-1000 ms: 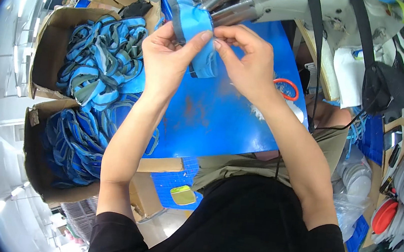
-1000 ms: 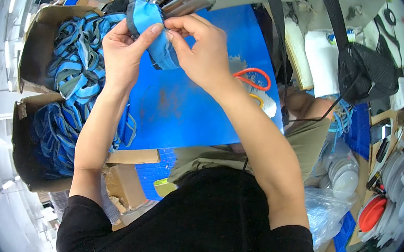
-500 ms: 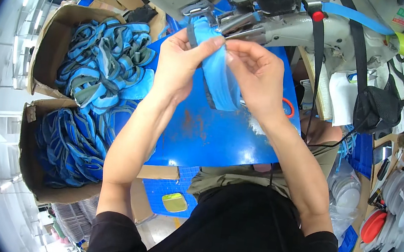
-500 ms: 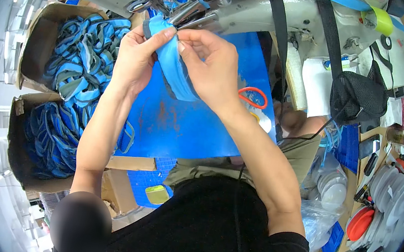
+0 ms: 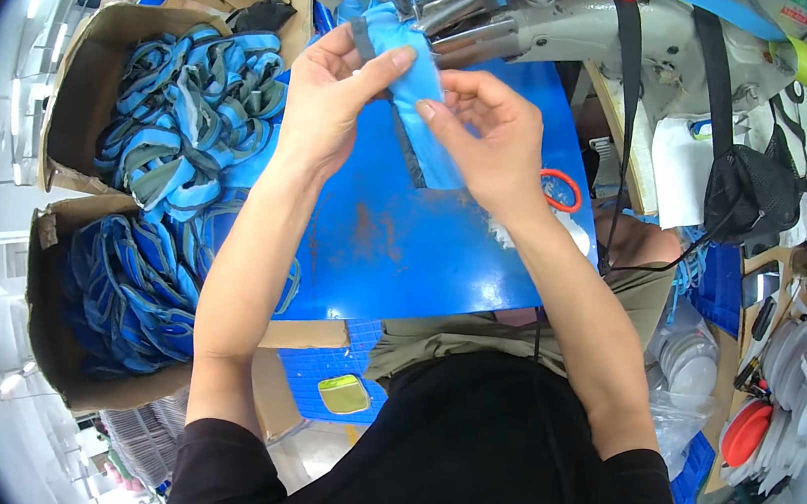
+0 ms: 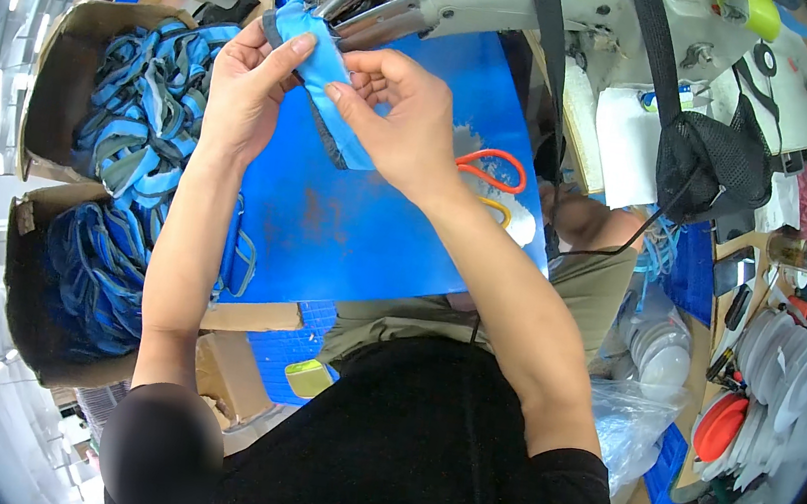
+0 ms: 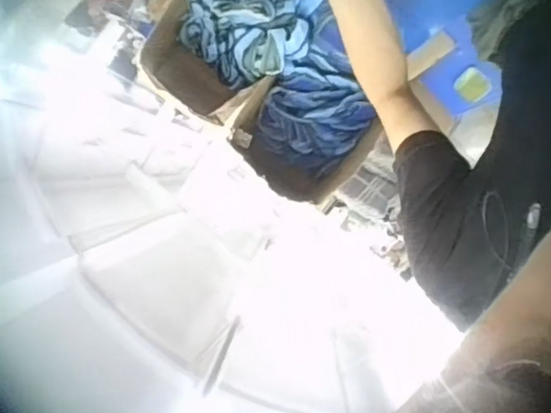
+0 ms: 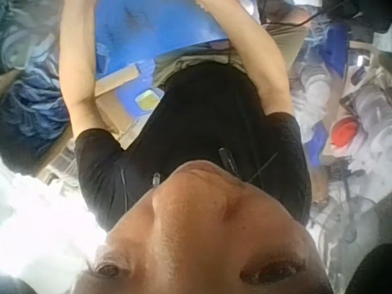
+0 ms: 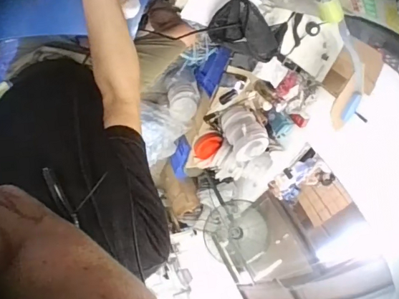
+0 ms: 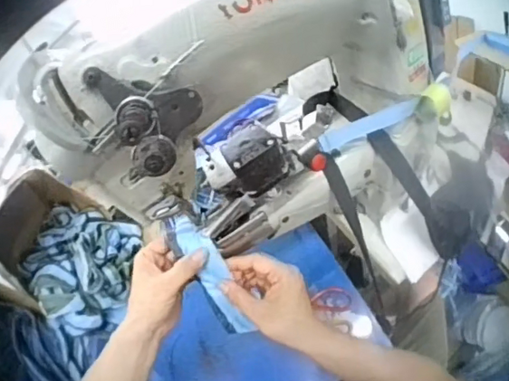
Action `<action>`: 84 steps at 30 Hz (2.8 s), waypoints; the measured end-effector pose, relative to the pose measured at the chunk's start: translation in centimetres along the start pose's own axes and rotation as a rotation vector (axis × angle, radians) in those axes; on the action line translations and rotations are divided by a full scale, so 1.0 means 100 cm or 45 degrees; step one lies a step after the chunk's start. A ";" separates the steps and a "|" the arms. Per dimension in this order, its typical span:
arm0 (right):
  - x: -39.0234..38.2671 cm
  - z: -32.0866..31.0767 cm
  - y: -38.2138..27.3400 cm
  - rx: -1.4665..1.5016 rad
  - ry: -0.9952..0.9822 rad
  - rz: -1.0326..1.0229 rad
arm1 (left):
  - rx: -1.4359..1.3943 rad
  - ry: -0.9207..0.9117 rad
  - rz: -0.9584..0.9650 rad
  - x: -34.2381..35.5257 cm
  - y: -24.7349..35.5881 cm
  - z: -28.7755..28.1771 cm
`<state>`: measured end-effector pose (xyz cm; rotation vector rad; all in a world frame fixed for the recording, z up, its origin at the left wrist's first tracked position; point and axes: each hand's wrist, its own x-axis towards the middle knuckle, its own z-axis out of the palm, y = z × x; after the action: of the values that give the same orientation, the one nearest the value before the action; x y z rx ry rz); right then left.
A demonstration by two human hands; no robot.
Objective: The person sews blue and green fabric pouches using an industrial sewing machine. They pick up pouches from a pile, align the edges, and feed them through the machine to stitch the seams. After sewing, they trim excess threads with scissors and place the finished pouches on the table.
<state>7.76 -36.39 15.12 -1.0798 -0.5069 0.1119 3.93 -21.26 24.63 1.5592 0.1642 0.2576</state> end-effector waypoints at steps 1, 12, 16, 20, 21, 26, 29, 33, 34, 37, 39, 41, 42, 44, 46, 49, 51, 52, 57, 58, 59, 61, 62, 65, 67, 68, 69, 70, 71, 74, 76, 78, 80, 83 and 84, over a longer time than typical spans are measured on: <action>0.000 0.001 0.000 0.050 0.004 0.024 | -0.015 -0.014 -0.015 0.000 0.001 -0.003; -0.009 0.003 -0.035 0.346 -0.002 0.398 | -0.154 0.014 -0.188 0.013 0.012 -0.004; 0.001 0.005 -0.054 0.522 -0.010 0.540 | -0.198 0.032 -0.228 0.019 0.021 -0.008; 0.007 0.004 -0.064 0.575 -0.026 0.652 | -0.298 0.056 -0.257 0.017 0.030 -0.003; 0.008 0.003 -0.065 0.582 -0.020 0.669 | -0.344 0.044 -0.256 0.015 0.029 -0.003; 0.004 0.001 -0.071 0.545 -0.063 0.651 | -0.321 0.078 -0.252 -0.015 0.022 0.017; -0.001 -0.005 -0.076 0.493 -0.107 0.647 | -0.321 0.089 -0.202 -0.045 0.016 0.033; -0.013 -0.013 -0.075 0.406 -0.107 0.610 | -0.327 0.142 -0.138 -0.085 0.000 0.060; -0.017 -0.016 -0.076 0.407 -0.108 0.634 | -0.315 0.137 -0.167 -0.091 -0.001 0.061; -0.022 -0.025 -0.081 0.346 -0.110 0.653 | -0.273 0.139 -0.210 -0.104 -0.005 0.065; -0.014 -0.037 -0.091 0.215 -0.090 0.586 | -0.238 0.146 -0.183 -0.108 -0.008 0.070; 0.006 -0.054 -0.092 0.167 0.026 0.292 | -0.214 0.129 -0.175 -0.109 -0.009 0.068; 0.018 -0.061 -0.095 0.171 0.106 0.198 | -0.206 0.114 -0.173 -0.108 -0.010 0.069; 0.038 -0.072 -0.099 0.135 0.198 0.058 | -0.191 0.124 -0.164 -0.109 -0.010 0.069; 0.049 -0.079 -0.099 0.047 0.231 -0.030 | -0.169 0.126 -0.156 -0.110 -0.010 0.068; 0.056 -0.081 -0.092 0.177 0.220 -0.019 | -0.133 0.119 -0.140 -0.109 -0.011 0.067; 0.051 -0.075 -0.089 0.326 0.296 0.065 | -0.118 0.109 -0.130 -0.110 -0.010 0.068; 0.047 -0.069 -0.087 0.402 0.333 0.110 | -0.093 0.113 -0.142 -0.111 -0.010 0.068; 0.016 -0.014 -0.085 0.027 -0.042 0.459 | -0.041 0.114 -0.193 -0.109 -0.007 0.069; 0.019 -0.010 -0.081 0.012 -0.106 0.518 | -0.025 0.085 -0.204 -0.109 -0.008 0.069; 0.023 -0.007 -0.078 0.086 -0.116 0.566 | -0.008 0.057 -0.215 -0.107 -0.010 0.066; 0.029 -0.005 -0.073 0.231 -0.135 0.659 | -0.084 0.057 -0.210 -0.101 -0.015 0.061; 0.027 -0.004 -0.073 0.302 -0.107 0.682 | -0.175 0.087 -0.195 -0.094 -0.020 0.058; 0.019 -0.002 -0.073 0.476 -0.046 0.744 | -0.544 0.255 -0.297 -0.062 -0.008 0.045; 0.016 0.000 -0.076 0.546 -0.030 0.768 | -0.628 0.303 -0.298 -0.034 0.000 0.036; 0.014 0.000 -0.077 0.560 -0.020 0.789 | -0.628 0.288 -0.288 -0.025 -0.002 0.031; 0.014 0.000 -0.077 0.577 -0.012 0.806 | -0.624 0.272 -0.275 -0.015 -0.004 0.026; 0.014 0.000 -0.078 0.594 -0.004 0.823 | -0.619 0.256 -0.262 -0.010 -0.005 0.022; 0.013 0.000 -0.078 0.621 -0.014 0.838 | -0.620 0.248 -0.274 -0.009 -0.005 0.019; 0.009 -0.001 -0.075 0.681 -0.011 0.869 | -0.632 0.214 -0.301 0.000 -0.009 0.014; 0.007 -0.002 -0.070 0.704 0.011 0.876 | -0.650 0.200 -0.295 0.002 -0.014 0.010; 0.011 0.000 -0.070 0.691 0.002 0.846 | -0.643 0.232 -0.273 0.014 -0.014 0.005; 0.012 0.001 -0.070 0.671 0.001 0.820 | -0.625 0.288 -0.259 0.026 -0.012 0.002; 0.013 0.004 -0.069 0.645 0.018 0.783 | -0.608 0.304 -0.219 0.045 -0.011 -0.004; 0.014 0.006 -0.069 0.637 0.041 0.778 | -0.673 0.383 -0.210 0.051 -0.004 0.003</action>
<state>7.66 -38.71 21.82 -0.7092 -0.0903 0.7199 8.93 -20.23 24.50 0.9715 0.4224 0.3709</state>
